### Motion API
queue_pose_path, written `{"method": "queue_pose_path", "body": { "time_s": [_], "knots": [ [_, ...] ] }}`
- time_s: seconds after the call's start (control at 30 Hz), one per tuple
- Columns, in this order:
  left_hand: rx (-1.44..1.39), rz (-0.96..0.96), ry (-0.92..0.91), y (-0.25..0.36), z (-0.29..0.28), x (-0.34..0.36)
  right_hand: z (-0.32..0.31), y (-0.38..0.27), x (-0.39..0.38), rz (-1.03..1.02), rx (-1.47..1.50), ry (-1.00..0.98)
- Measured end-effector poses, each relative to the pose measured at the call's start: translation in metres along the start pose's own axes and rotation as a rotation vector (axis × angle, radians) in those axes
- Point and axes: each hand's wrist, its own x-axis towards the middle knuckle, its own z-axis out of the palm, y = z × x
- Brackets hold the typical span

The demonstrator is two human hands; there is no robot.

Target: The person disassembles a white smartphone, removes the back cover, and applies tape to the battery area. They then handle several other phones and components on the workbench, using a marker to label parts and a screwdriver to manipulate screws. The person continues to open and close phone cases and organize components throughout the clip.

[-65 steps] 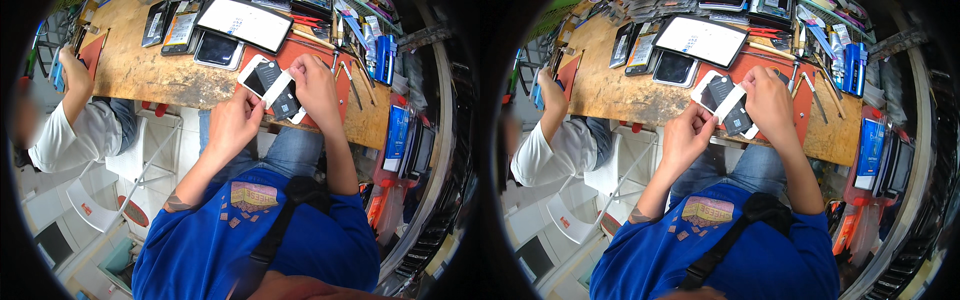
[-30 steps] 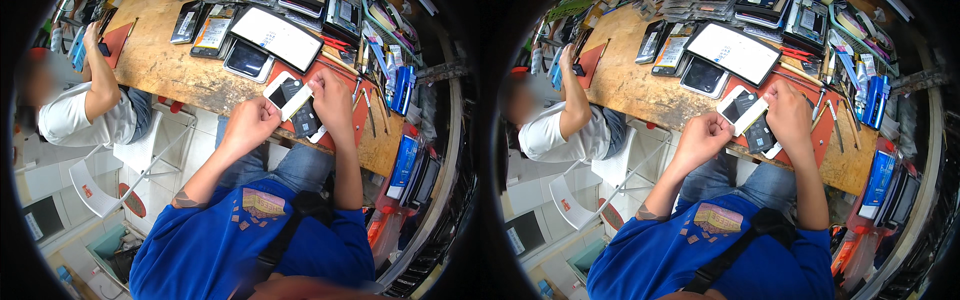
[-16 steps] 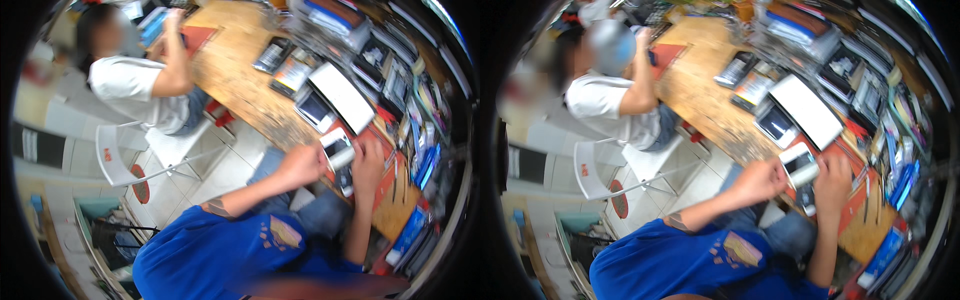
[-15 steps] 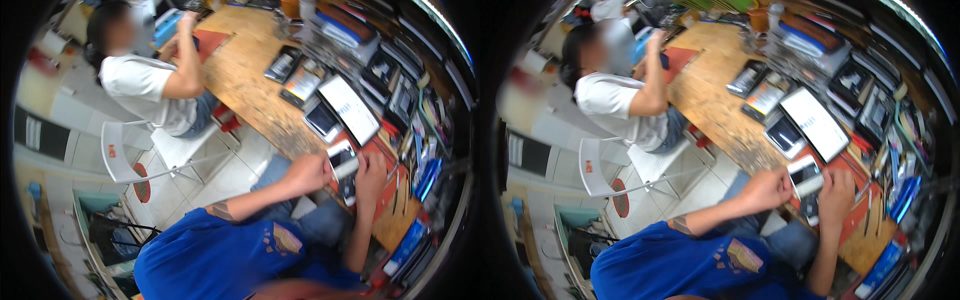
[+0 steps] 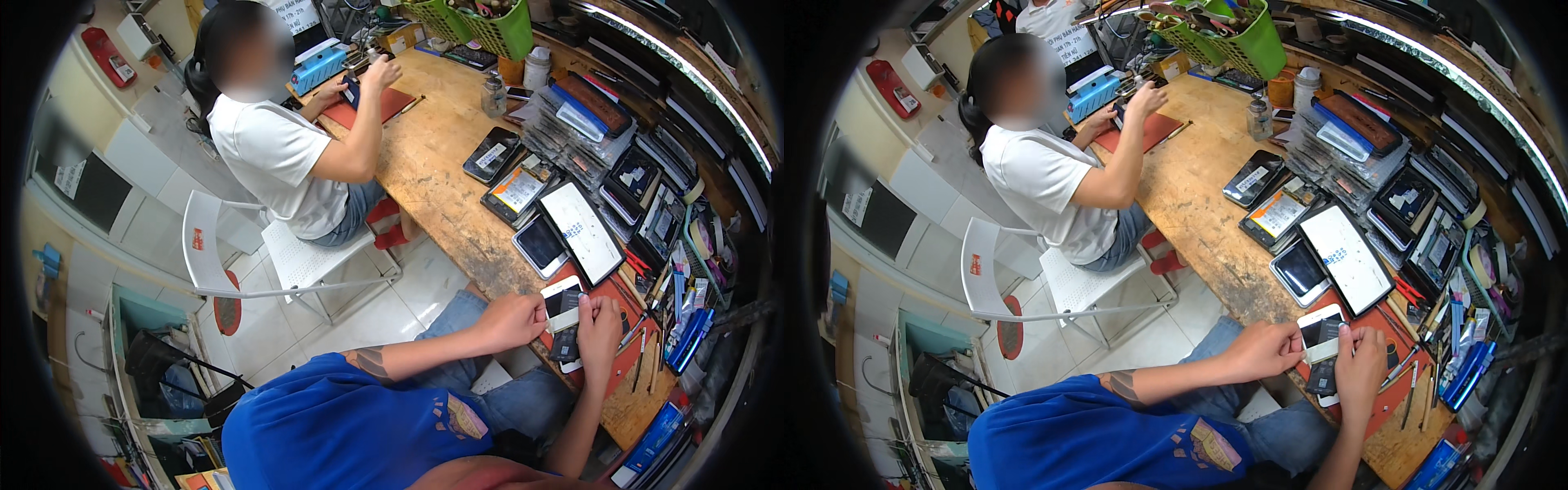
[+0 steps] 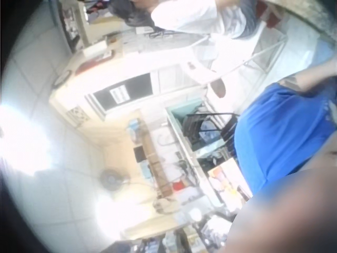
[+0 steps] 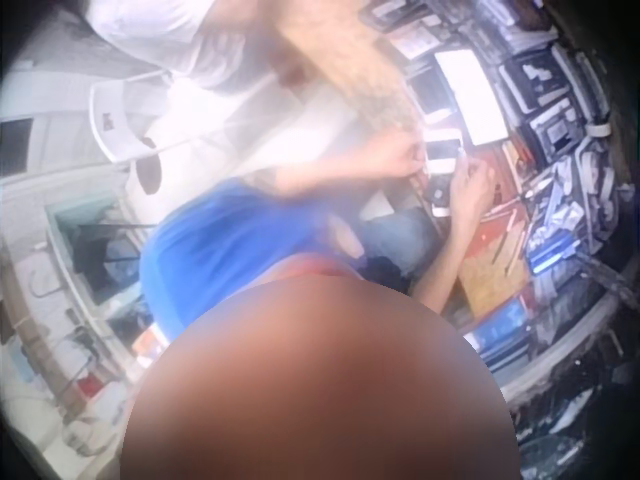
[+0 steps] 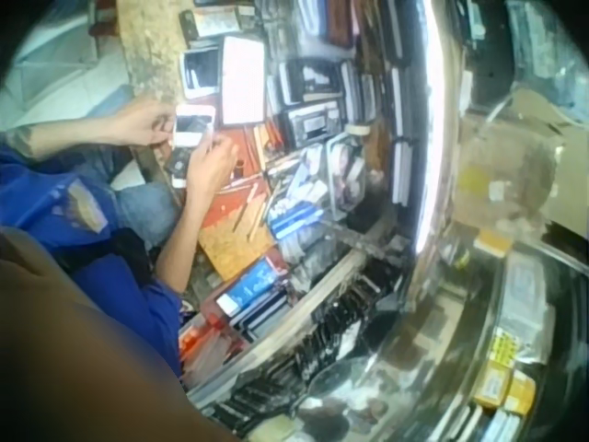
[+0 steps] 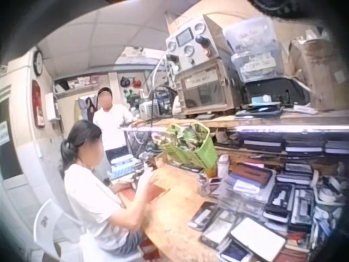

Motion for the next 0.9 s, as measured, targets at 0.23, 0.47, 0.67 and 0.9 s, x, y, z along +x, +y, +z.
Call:
{"method": "queue_pose_path", "body": {
  "time_s": [0.23, 0.47, 0.67, 0.9],
  "knots": [
    [-0.007, 0.004, -0.001, 0.003, -0.004, -0.002, -0.009, -0.002, 0.004, -0.022, 0.075, -0.058],
    [-0.049, -0.054, -0.026, 0.002, -0.003, 0.0, -0.01, 0.005, 0.01, 0.0, 0.226, -0.203],
    [-0.053, 0.02, 0.004, 0.004, -0.003, -0.003, -0.007, 0.013, 0.005, 0.068, 0.438, -0.186],
    [-0.315, -0.009, 0.116, 0.014, 0.009, -0.001, 0.003, 0.015, -0.002, 0.114, 0.86, -0.037]
  ]
}}
